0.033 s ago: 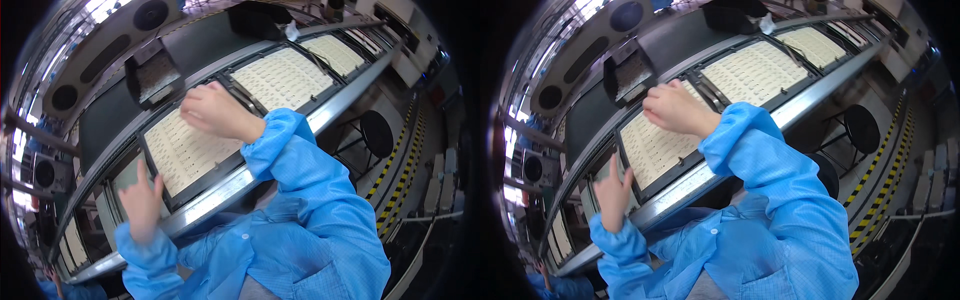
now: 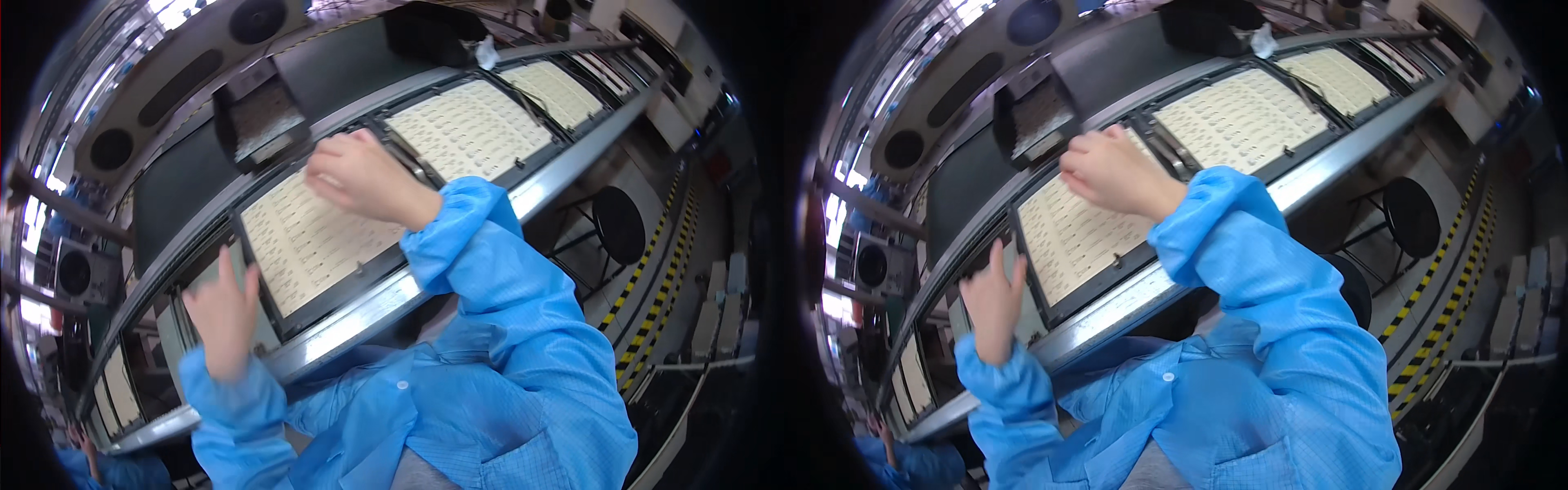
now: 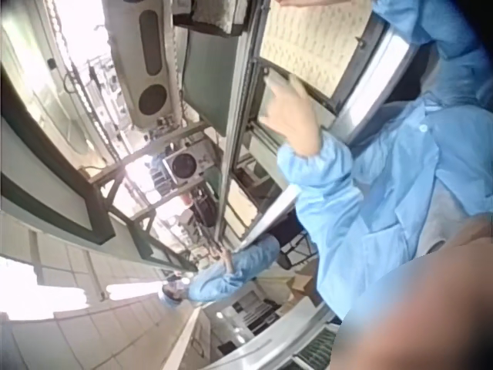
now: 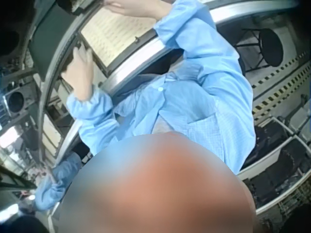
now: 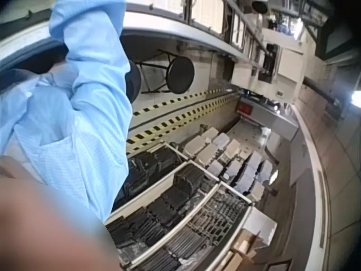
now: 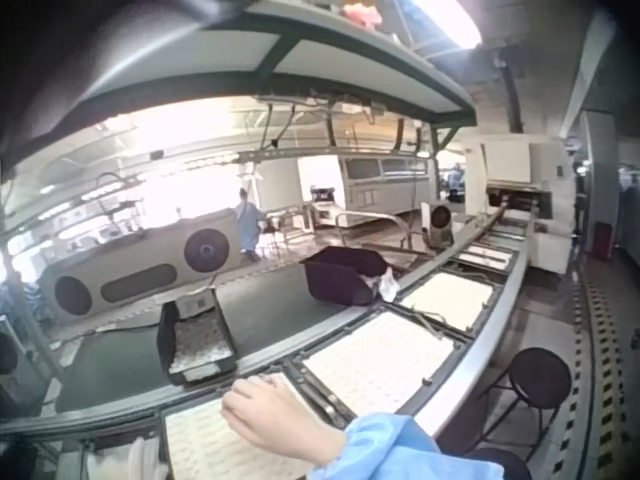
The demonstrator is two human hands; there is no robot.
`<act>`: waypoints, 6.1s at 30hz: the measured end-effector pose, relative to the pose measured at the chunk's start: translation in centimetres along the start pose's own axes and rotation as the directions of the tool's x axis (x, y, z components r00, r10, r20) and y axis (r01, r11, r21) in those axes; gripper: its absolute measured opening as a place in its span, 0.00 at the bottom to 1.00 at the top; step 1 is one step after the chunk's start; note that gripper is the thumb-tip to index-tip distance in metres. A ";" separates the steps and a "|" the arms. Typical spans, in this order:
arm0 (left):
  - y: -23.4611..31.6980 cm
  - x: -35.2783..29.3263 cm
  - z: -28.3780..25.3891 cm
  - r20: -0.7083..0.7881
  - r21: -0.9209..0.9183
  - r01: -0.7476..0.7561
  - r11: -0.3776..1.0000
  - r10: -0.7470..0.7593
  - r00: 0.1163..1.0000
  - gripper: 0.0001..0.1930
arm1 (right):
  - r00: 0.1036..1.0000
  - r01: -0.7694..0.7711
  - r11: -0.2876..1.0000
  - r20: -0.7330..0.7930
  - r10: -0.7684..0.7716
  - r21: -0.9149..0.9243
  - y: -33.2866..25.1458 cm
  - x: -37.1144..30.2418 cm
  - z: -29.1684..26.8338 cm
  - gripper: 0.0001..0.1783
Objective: Placing small electronic components onto a circuit board or template.
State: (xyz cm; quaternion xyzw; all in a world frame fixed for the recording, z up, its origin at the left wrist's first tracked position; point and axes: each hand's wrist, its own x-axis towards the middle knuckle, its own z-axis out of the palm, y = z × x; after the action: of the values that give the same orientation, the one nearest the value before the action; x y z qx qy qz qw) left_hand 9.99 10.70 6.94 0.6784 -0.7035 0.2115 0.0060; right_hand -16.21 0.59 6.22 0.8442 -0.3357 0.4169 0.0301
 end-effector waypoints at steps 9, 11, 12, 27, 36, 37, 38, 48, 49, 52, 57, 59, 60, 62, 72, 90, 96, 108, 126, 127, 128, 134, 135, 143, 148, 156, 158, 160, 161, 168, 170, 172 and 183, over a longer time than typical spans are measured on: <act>4.9 23.5 1.5 -0.335 -0.376 -0.590 0.714 0.489 0.805 0.15 | 0.992 -0.082 0.996 -0.101 0.079 -0.029 2.7 -0.4 -0.2 0.06; 6.5 26.0 2.1 0.134 -0.203 -0.457 0.866 0.487 0.863 0.17 | 0.992 -0.102 0.992 -0.081 0.095 -0.078 3.5 -1.1 0.5 0.07; 4.5 28.8 5.8 0.236 -0.204 -0.409 0.889 0.450 0.861 0.21 | 0.996 -0.081 0.993 -0.040 0.078 -0.081 3.1 -0.5 1.4 0.07; 3.8 31.7 10.8 -0.066 -0.274 -0.267 0.924 0.259 0.964 0.23 | 0.980 -0.189 0.982 0.059 0.189 -0.007 3.4 -0.8 -0.2 0.08; 1.7 29.6 5.8 -0.348 -0.289 -0.338 0.896 0.231 0.909 0.26 | 0.985 -0.168 0.983 0.039 0.166 0.068 3.1 -0.1 0.2 0.07; 2.2 27.7 3.3 -0.282 -0.374 -0.346 0.861 0.251 0.926 0.24 | 0.990 -0.141 0.987 0.000 0.141 0.076 3.5 -0.3 0.0 0.07; 2.8 25.3 1.5 -0.223 -0.454 -0.344 0.822 0.269 0.937 0.22 | 0.990 -0.143 0.986 0.016 0.142 0.081 3.5 -0.5 -0.4 0.07; 7.1 11.0 5.8 -0.227 -0.496 -0.458 0.738 0.398 0.889 0.20 | 0.933 -0.222 0.974 0.279 0.227 -0.051 3.7 3.0 2.5 0.10; 6.9 10.9 5.7 -0.269 -0.525 -0.490 0.696 0.410 0.871 0.20 | 0.918 -0.233 0.972 0.324 0.230 -0.031 4.5 3.2 3.0 0.10; 6.0 9.9 6.0 -0.403 -0.431 -0.594 0.679 0.444 0.800 0.19 | 0.769 -0.409 0.906 0.576 0.278 0.109 5.1 3.9 2.2 0.11; 3.8 9.3 5.0 -0.332 -0.605 -0.539 0.586 0.430 0.840 0.15 | 0.590 -0.538 0.842 0.728 0.349 0.032 3.1 3.9 1.3 0.11; 2.9 10.4 5.2 -0.306 -0.670 -0.494 0.554 0.400 0.864 0.15 | 0.646 -0.450 0.891 0.711 0.279 0.060 3.5 3.5 1.9 0.11; 2.4 10.8 5.4 -0.301 -0.677 -0.488 0.552 0.398 0.867 0.15 | 0.704 -0.352 0.932 0.681 0.202 0.087 3.7 3.4 2.0 0.11; 1.3 11.3 5.8 -0.354 -0.597 -0.557 0.578 0.434 0.829 0.14 | 0.721 -0.316 0.942 0.675 0.158 0.117 4.0 3.0 2.3 0.10; 0.7 11.4 5.9 -0.158 -0.652 -0.475 0.591 0.507 0.847 0.09 | 0.722 -0.382 0.916 0.659 0.213 0.122 4.0 3.5 2.0 0.06; -1.1 13.5 6.9 -0.251 -0.715 -0.479 0.510 0.452 0.856 0.08 | 0.820 -0.203 0.976 0.558 0.124 0.081 11.1 4.2 2.0 0.08; -0.8 14.0 8.2 -0.241 -0.743 -0.385 0.548 0.317 0.917 0.08 | 0.788 -0.273 0.956 0.595 0.155 0.112 11.3 3.7 2.3 0.08; -0.2 14.2 8.4 -0.249 -0.746 -0.375 0.551 0.292 0.924 0.06 | 0.831 -0.165 0.986 0.536 0.149 -0.019 7.2 4.2 2.4 0.08; -0.4 14.0 7.9 -0.253 -0.704 -0.366 0.609 0.267 0.930 0.05 | 0.824 -0.338 0.825 0.565 0.027 0.454 7.0 3.3 1.3 0.05; -0.5 14.0 8.0 -0.293 -0.669 -0.411 0.619 0.289 0.912 0.05 | 0.825 -0.340 0.824 0.564 0.030 0.453 7.0 3.3 1.2 0.05; -0.5 14.0 8.1 -0.291 -0.669 -0.411 0.619 0.291 0.911 0.05 | 0.834 -0.307 0.842 0.552 0.013 0.445 6.9 3.4 1.2 0.05; -0.5 13.9 8.2 -0.349 -0.619 -0.459 0.637 0.300 0.888 0.05 | 0.841 -0.420 0.733 0.533 0.092 0.535 7.1 2.9 1.8 0.08; -0.4 13.9 8.2 -0.328 -0.643 -0.434 0.631 0.284 0.901 0.05 | 0.843 -0.441 0.691 0.528 0.102 0.572 7.5 2.8 1.8 0.09; -0.5 13.6 8.2 -0.259 -0.695 -0.349 0.629 0.233 0.937 0.06 | 0.761 -0.546 0.672 0.631 0.149 0.500 8.5 3.0 1.7 0.10; -0.4 13.6 8.5 -0.222 -0.738 -0.313 0.598 0.223 0.949 0.07 | 0.795 -0.493 0.723 0.588 0.149 0.484 9.1 3.1 1.6 0.10; -0.2 13.8 8.7 -0.234 -0.750 -0.324 0.576 0.227 0.945 0.06 | 0.905 -0.012 0.058 0.036 -0.424 0.998 11.2 4.4 5.6 0.06; -0.9 13.6 9.0 -0.215 -0.754 -0.296 0.587 0.206 0.955 0.06 | 0.900 -0.371 0.363 0.427 -0.084 0.854 8.4 4.3 2.9 0.05; -0.5 13.8 8.8 -0.292 -0.681 -0.401 0.613 0.274 0.916 0.06 | 0.688 -0.715 0.494 0.622 0.374 0.495 7.0 4.3 0.8 0.05; -0.4 13.8 8.6 -0.291 -0.682 -0.400 0.612 0.275 0.916 0.06 | 0.672 -0.731 0.487 0.628 0.393 0.478 7.0 4.3 0.8 0.05; 0.1 10.3 4.5 -0.294 -0.632 -0.460 0.624 0.357 0.887 0.08 | 0.693 -0.691 0.626 0.577 0.432 0.361 7.4 3.9 0.4 0.06; 0.5 8.8 3.9 -0.195 -0.711 -0.402 0.577 0.387 0.901 0.09 | 0.765 -0.554 0.792 0.534 0.361 0.257 9.3 2.9 0.7 0.08; 0.3 7.5 5.0 -0.113 -0.726 -0.369 0.581 0.429 0.896 0.07 | 0.818 -0.374 0.917 0.516 0.254 0.141 9.9 2.7 0.7 0.10; -0.7 11.1 5.6 0.023 -0.934 -0.095 0.343 0.326 0.945 0.10 | 0.807 -0.244 0.970 0.555 0.202 0.001 9.8 2.5 1.4 0.08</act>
State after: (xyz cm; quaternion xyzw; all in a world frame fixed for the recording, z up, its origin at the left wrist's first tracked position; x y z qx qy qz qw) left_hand 11.32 -1.57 5.27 0.4790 -0.7785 -0.2900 0.2836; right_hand -20.03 -8.82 4.84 0.8835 -0.4114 0.1685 -0.1475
